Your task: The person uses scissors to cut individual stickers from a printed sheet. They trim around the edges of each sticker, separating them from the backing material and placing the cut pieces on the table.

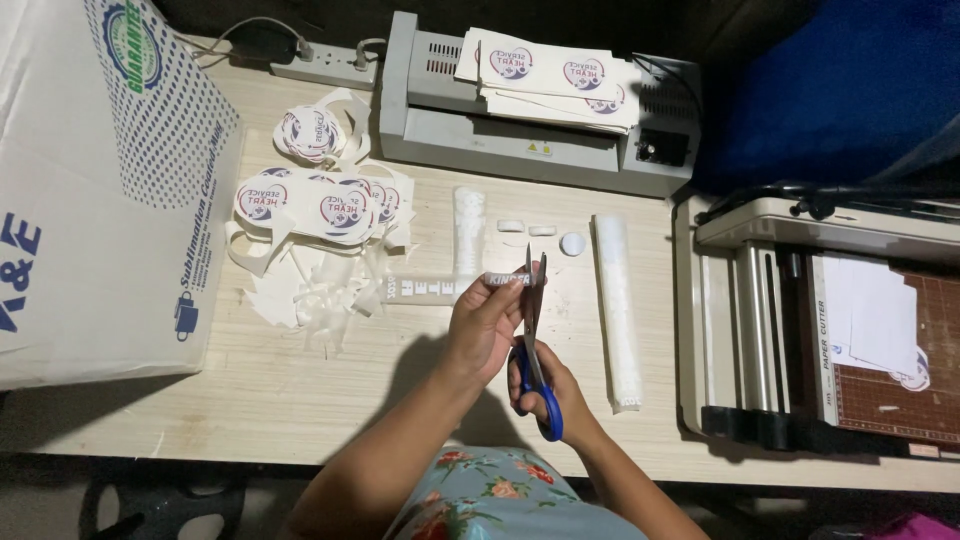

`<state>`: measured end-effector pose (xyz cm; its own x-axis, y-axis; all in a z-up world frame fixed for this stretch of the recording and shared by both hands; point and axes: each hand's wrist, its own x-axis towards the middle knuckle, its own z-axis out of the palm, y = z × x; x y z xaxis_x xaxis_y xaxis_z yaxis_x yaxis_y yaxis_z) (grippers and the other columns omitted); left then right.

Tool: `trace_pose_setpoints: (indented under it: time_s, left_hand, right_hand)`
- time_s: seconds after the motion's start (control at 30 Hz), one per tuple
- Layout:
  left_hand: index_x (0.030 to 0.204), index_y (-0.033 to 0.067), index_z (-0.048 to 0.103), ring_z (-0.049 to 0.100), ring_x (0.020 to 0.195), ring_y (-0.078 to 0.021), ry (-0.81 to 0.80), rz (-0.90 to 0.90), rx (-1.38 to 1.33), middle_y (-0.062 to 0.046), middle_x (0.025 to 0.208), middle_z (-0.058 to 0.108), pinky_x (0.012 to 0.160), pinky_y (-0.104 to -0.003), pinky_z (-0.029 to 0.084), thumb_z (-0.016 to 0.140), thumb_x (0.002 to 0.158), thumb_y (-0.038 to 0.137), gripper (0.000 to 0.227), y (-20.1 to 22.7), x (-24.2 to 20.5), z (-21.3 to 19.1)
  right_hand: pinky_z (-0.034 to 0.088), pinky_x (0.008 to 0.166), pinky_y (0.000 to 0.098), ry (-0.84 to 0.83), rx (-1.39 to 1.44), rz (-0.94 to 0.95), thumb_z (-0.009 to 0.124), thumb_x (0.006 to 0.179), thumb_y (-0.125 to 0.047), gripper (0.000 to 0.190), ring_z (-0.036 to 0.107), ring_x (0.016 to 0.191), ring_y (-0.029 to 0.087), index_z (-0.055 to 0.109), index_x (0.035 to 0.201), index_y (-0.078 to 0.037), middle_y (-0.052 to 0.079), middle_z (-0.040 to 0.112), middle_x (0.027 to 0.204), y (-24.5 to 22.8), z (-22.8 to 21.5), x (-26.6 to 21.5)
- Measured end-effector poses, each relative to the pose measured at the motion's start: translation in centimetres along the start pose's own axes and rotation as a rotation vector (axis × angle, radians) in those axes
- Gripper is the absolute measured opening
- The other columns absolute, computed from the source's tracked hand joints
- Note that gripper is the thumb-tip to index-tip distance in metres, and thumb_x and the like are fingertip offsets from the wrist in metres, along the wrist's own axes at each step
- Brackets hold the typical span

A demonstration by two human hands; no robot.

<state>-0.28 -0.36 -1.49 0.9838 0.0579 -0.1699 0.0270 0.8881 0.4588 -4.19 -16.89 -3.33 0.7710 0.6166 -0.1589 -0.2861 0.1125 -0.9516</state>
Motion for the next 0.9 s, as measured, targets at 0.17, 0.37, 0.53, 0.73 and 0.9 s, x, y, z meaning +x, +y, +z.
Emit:
trace_pose_setpoints:
  time_s: [0.17,0.37,0.53,0.73,0.9]
  left_hand:
    - [0.106,0.0031,0.063,0.070,0.108,-0.0203,0.019,0.019,-0.006,-0.016,0.111,0.073,0.106,-0.040,0.054,0.064,0.099,0.005,0.007,0.3,-0.2,0.7]
    - [0.106,0.0029,0.061,0.070,0.109,-0.0213,0.025,0.027,0.006,-0.017,0.109,0.073,0.105,-0.039,0.054,0.065,0.099,0.005,0.008,0.3,-0.3,0.9]
    - [0.106,0.0029,0.061,0.070,0.109,-0.0211,0.058,0.011,0.014,-0.016,0.111,0.072,0.102,-0.038,0.054,0.064,0.098,0.005,0.008,0.3,-0.3,0.9]
    - [0.098,0.0042,0.058,0.068,0.108,-0.0182,-0.023,0.081,0.003,-0.016,0.126,0.070,0.102,-0.037,0.054,0.065,0.097,0.002,0.008,0.2,0.2,-0.1]
    - [0.099,0.0074,0.057,0.074,0.089,-0.0161,-0.075,-0.028,0.670,-0.012,0.100,0.068,0.085,-0.031,0.062,0.065,0.095,0.007,0.009,0.1,-0.4,-1.3]
  right_hand:
    - [0.050,0.060,0.0261,0.046,0.001,0.020,0.085,0.066,-0.064,0.108,0.059,0.072,0.012,0.045,0.142,0.000,0.003,0.057,0.088,-0.3,0.4,0.1]
    - [0.049,0.057,0.0256,0.043,-0.003,-0.001,0.087,0.071,-0.058,0.101,0.059,0.070,0.011,0.045,0.142,0.000,0.003,0.057,0.088,0.1,0.3,0.1]
    - [0.048,0.055,0.0247,0.054,-0.019,0.006,0.087,0.074,-0.054,0.094,0.058,0.067,0.011,0.047,0.141,0.000,0.002,0.057,0.086,0.0,0.5,-0.3]
    - [0.044,0.047,0.0265,0.095,0.016,0.073,0.087,0.077,-0.046,0.087,0.055,0.057,0.013,0.047,0.137,0.002,0.003,0.056,0.081,0.8,-0.2,-0.7]
    - [0.055,0.071,0.0278,-0.009,0.085,-0.278,0.072,0.093,-0.050,0.083,0.064,0.083,0.014,0.039,0.149,0.000,0.007,0.061,0.101,-0.9,-2.3,0.9]
